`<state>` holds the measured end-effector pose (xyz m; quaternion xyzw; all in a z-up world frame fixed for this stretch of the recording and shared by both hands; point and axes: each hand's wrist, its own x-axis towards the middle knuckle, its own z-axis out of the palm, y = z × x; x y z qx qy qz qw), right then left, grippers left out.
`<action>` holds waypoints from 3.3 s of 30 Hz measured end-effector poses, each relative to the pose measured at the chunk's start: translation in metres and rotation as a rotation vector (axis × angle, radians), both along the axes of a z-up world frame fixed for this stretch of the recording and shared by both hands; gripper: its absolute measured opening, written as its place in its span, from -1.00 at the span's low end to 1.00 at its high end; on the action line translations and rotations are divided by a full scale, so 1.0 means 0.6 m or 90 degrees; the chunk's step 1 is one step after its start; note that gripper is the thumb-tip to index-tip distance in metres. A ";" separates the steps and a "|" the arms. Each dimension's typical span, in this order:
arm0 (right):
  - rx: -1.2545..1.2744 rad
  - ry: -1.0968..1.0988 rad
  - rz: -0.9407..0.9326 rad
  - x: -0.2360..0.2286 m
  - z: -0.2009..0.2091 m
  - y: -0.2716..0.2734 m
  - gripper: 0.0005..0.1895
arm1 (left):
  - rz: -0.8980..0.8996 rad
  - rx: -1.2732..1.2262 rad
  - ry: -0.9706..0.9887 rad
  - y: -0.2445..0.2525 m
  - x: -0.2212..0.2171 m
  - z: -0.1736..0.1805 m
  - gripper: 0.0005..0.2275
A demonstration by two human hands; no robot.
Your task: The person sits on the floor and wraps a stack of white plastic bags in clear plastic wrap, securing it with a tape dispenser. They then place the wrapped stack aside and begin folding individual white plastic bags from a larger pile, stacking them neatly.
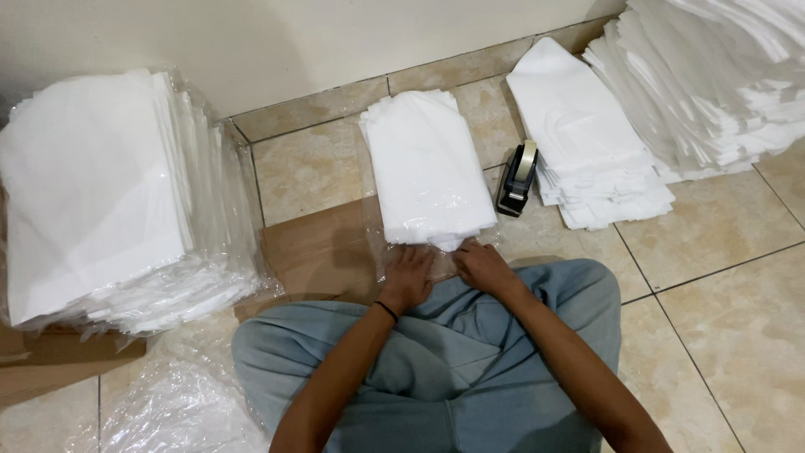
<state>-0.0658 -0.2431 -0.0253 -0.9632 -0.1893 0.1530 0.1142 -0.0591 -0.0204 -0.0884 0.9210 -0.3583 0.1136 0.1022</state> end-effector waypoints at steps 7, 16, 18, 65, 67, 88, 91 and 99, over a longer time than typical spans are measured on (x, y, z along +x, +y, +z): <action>-0.017 -0.015 -0.043 -0.007 -0.010 0.002 -0.72 | -0.031 -0.006 0.052 -0.028 0.008 -0.047 -0.54; -0.061 -0.034 -0.079 -0.008 -0.023 0.007 -0.58 | 0.090 0.355 0.130 -0.072 0.015 0.032 -0.48; -0.092 -0.039 -0.080 -0.010 -0.016 0.011 -0.50 | 0.121 0.303 0.217 -0.071 0.020 0.015 -0.42; 0.052 -0.018 0.017 -0.006 0.026 -0.037 -0.42 | 0.021 0.086 0.031 -0.039 0.006 0.016 -0.45; 0.041 -0.042 0.039 0.000 -0.002 -0.038 -0.37 | 0.029 0.103 0.004 -0.039 0.001 0.021 -0.47; 0.009 -0.039 0.034 0.049 0.010 -0.131 -0.63 | 0.049 0.345 0.084 0.036 0.029 0.076 -0.70; -0.010 -0.049 0.142 0.063 0.041 -0.152 -0.66 | -0.042 0.552 -0.068 0.053 0.049 0.078 -0.73; 0.136 -0.223 0.081 0.089 -0.022 -0.172 -0.76 | 0.038 -0.052 0.249 0.121 0.089 0.010 -0.73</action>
